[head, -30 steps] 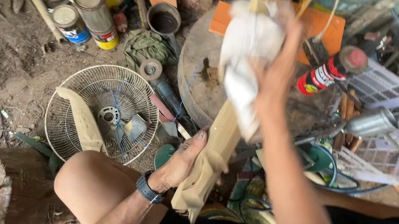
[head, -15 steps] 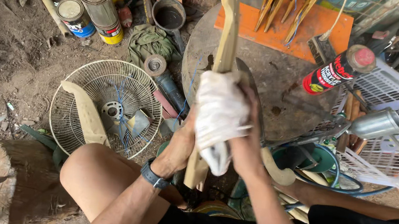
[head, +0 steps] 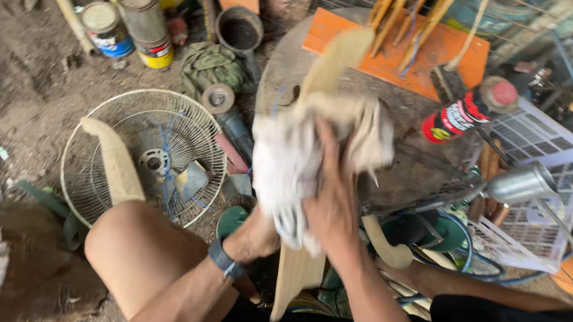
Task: The person uses a spray gun to apply a finish to a long, curved wooden object, likely a cricket bat. They hold the object with one hand and spray with the other, rotating the object to cover different sides. The person also wipes the object with a cloth at one point.
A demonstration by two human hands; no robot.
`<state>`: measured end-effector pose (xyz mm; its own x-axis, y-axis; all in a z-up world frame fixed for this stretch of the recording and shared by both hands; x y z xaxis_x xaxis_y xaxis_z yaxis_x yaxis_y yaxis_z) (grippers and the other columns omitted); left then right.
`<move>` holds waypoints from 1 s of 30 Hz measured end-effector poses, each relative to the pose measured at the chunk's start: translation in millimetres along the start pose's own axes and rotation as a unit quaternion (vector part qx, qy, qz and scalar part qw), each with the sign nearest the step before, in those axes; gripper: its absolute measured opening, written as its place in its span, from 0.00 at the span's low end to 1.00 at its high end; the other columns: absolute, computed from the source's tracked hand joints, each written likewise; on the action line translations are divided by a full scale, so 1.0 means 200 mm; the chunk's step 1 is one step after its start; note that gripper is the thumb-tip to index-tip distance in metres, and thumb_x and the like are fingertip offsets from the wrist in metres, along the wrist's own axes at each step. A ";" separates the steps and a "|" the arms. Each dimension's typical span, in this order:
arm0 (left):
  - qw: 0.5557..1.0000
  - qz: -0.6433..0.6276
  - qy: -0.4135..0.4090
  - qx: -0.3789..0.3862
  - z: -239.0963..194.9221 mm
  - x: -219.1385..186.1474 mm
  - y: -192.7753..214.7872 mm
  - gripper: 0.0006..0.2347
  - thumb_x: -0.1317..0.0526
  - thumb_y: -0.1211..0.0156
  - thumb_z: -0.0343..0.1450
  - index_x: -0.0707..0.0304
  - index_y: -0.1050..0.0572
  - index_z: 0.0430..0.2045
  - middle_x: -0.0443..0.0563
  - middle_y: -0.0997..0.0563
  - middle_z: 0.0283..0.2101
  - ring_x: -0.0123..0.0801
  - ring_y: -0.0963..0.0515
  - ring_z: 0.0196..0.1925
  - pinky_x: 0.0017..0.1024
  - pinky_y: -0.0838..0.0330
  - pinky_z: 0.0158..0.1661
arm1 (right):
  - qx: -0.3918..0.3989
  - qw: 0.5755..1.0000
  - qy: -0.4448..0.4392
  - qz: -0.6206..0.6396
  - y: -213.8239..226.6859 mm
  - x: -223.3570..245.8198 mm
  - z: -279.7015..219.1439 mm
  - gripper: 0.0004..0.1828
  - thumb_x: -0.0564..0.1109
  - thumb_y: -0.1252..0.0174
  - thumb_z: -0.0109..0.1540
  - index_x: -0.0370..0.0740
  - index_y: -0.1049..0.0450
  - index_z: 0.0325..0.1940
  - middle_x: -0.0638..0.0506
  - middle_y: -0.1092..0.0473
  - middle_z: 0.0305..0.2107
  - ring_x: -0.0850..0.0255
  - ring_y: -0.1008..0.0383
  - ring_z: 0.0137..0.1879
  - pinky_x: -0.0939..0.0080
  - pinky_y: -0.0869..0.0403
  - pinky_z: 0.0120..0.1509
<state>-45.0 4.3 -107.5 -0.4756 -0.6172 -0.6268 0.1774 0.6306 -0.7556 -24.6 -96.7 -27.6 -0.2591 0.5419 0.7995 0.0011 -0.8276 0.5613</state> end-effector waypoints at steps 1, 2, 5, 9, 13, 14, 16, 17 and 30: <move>1.000 0.021 0.003 -0.009 -0.01 0.04 -0.01 0.30 0.44 0.60 0.76 0.65 0.45 0.70 0.54 0.35 0.69 0.38 0.35 0.69 0.37 0.38 0.65 | -0.061 0.996 -0.006 -0.067 0.04 -0.01 0.12 0.42 0.40 0.41 0.66 0.52 0.51 0.80 0.28 0.52 0.74 0.32 0.52 0.80 0.40 0.42 0.80; 0.999 0.043 -0.006 -0.032 0.00 0.06 -0.02 0.31 0.42 0.62 0.76 0.64 0.46 0.70 0.54 0.36 0.70 0.38 0.36 0.70 0.36 0.39 0.66 | -0.120 0.984 -0.009 -0.131 0.08 0.00 0.23 0.38 0.44 0.37 0.70 0.52 0.49 0.79 0.26 0.56 0.74 0.32 0.53 0.79 0.40 0.42 0.79; 0.989 0.099 -0.053 -0.100 0.04 0.01 0.00 0.32 0.38 0.68 0.76 0.60 0.49 0.71 0.49 0.40 0.74 0.34 0.40 0.75 0.36 0.44 0.71 | -0.087 0.994 -0.011 0.061 0.06 0.04 0.36 0.39 0.42 0.44 0.63 0.49 0.50 0.77 0.35 0.48 0.74 0.41 0.44 0.80 0.45 0.39 0.81; 0.961 -0.196 -0.045 0.189 0.03 -0.20 0.06 0.30 0.38 0.59 0.79 0.67 0.37 0.63 0.52 0.27 0.49 0.36 0.27 0.48 0.34 0.30 0.48 | 0.101 0.986 -0.081 0.103 -0.17 0.08 0.00 0.40 0.49 0.47 0.68 0.48 0.61 0.78 0.36 0.63 0.78 0.32 0.60 0.81 0.34 0.40 0.74; 0.967 -0.233 -0.074 0.075 0.00 -0.23 0.17 0.22 0.43 0.51 0.77 0.64 0.29 0.50 0.49 0.23 0.30 0.31 0.26 0.23 0.28 0.28 0.22 | 0.116 0.990 -0.052 0.062 -0.27 -0.01 -0.27 0.54 0.44 0.32 0.57 0.44 0.63 0.75 0.33 0.58 0.70 0.31 0.52 0.74 0.28 0.41 0.73; 0.980 -0.173 -0.089 -0.049 0.00 -0.21 0.21 0.18 0.45 0.49 0.76 0.61 0.28 0.46 0.47 0.24 0.27 0.28 0.28 0.18 0.25 0.31 0.16 | 0.103 0.991 -0.045 0.076 -0.28 -0.03 -0.28 0.55 0.44 0.30 0.54 0.44 0.60 0.74 0.33 0.52 0.68 0.34 0.44 0.73 0.31 0.35 0.72; 0.971 -0.196 -0.138 0.004 0.03 -0.23 0.19 0.18 0.47 0.46 0.81 0.67 0.30 0.48 0.48 0.23 0.32 0.30 0.24 0.26 0.27 0.26 0.25 | 0.119 0.986 -0.071 0.097 -0.23 -0.10 -0.21 0.44 0.40 0.35 0.58 0.44 0.51 0.74 0.38 0.42 0.67 0.43 0.35 0.70 0.40 0.29 0.68; 0.964 -0.206 -0.164 0.033 0.04 -0.24 0.17 0.19 0.47 0.44 0.84 0.69 0.30 0.49 0.49 0.23 0.35 0.32 0.22 0.30 0.28 0.24 0.30 | 0.126 0.983 -0.082 0.107 -0.19 -0.13 -0.17 0.40 0.38 0.38 0.60 0.44 0.46 0.73 0.40 0.37 0.67 0.48 0.30 0.69 0.45 0.26 0.66; 0.980 -0.128 -0.153 0.001 0.06 -0.29 0.12 0.31 0.39 0.53 0.74 0.73 0.34 0.58 0.64 0.21 0.50 0.44 0.17 0.49 0.39 0.21 0.49 | 0.018 0.986 0.143 -0.084 -0.05 0.07 -0.34 0.45 0.48 0.36 0.55 0.44 0.45 0.75 0.22 0.55 0.68 0.28 0.53 0.74 0.37 0.44 0.75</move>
<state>-3.1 49.8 -92.8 -0.2250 -0.8668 -0.4450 0.0886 0.4366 -0.8953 -94.3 -90.4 -35.7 -0.5199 0.6040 0.6041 -0.0325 -0.7207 0.6925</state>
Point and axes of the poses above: each hand's wrist, its own z-axis towards the middle knuckle, its own y-axis out of the back of the hand, x = y × z, the point moved 3 cm from there along z, towards the middle knuckle
